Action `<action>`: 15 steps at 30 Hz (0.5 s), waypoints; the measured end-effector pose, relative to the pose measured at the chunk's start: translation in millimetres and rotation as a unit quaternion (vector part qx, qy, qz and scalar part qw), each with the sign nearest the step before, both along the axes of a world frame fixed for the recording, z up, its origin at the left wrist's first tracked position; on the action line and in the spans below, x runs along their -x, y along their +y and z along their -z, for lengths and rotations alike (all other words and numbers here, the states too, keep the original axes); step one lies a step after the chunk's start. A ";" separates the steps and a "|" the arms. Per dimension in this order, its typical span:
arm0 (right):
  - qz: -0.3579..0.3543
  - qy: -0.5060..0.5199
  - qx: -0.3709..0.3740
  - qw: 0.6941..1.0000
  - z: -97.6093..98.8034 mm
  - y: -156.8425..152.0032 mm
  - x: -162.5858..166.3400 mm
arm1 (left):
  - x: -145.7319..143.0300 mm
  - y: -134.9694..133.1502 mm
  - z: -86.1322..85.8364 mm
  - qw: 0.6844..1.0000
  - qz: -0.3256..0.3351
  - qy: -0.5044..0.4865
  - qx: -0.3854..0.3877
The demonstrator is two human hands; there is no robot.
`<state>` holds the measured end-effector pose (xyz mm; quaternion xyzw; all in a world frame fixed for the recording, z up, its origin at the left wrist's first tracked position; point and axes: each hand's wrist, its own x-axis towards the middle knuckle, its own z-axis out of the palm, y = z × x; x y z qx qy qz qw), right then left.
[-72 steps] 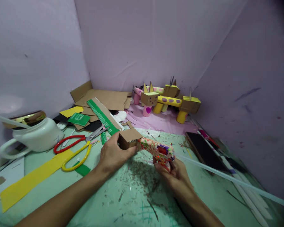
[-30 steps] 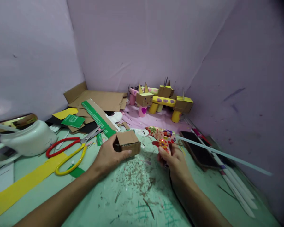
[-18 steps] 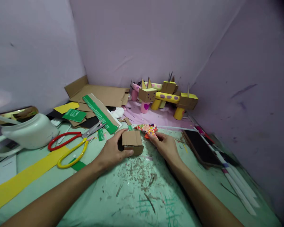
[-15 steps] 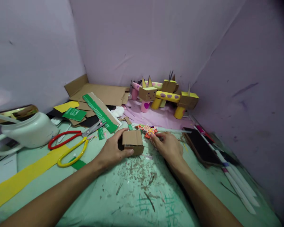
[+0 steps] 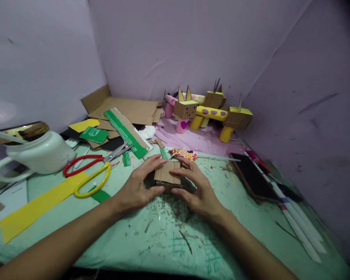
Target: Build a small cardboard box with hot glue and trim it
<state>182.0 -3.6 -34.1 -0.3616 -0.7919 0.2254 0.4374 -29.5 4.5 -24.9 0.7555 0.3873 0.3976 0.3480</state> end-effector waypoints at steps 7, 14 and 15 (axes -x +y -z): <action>0.031 0.039 0.017 0.999 1.3 -3.4 2.7 | -1.1 1.9 7.2 0.994 -0.020 -0.100 0.045; 0.051 0.050 -0.026 0.997 6.8 -3.4 6.4 | -3.3 1.3 11.0 0.992 -0.029 -0.115 0.038; 0.051 0.048 -0.028 0.997 7.3 -3.4 5.9 | -3.1 1.2 11.5 0.994 -0.028 -0.107 0.026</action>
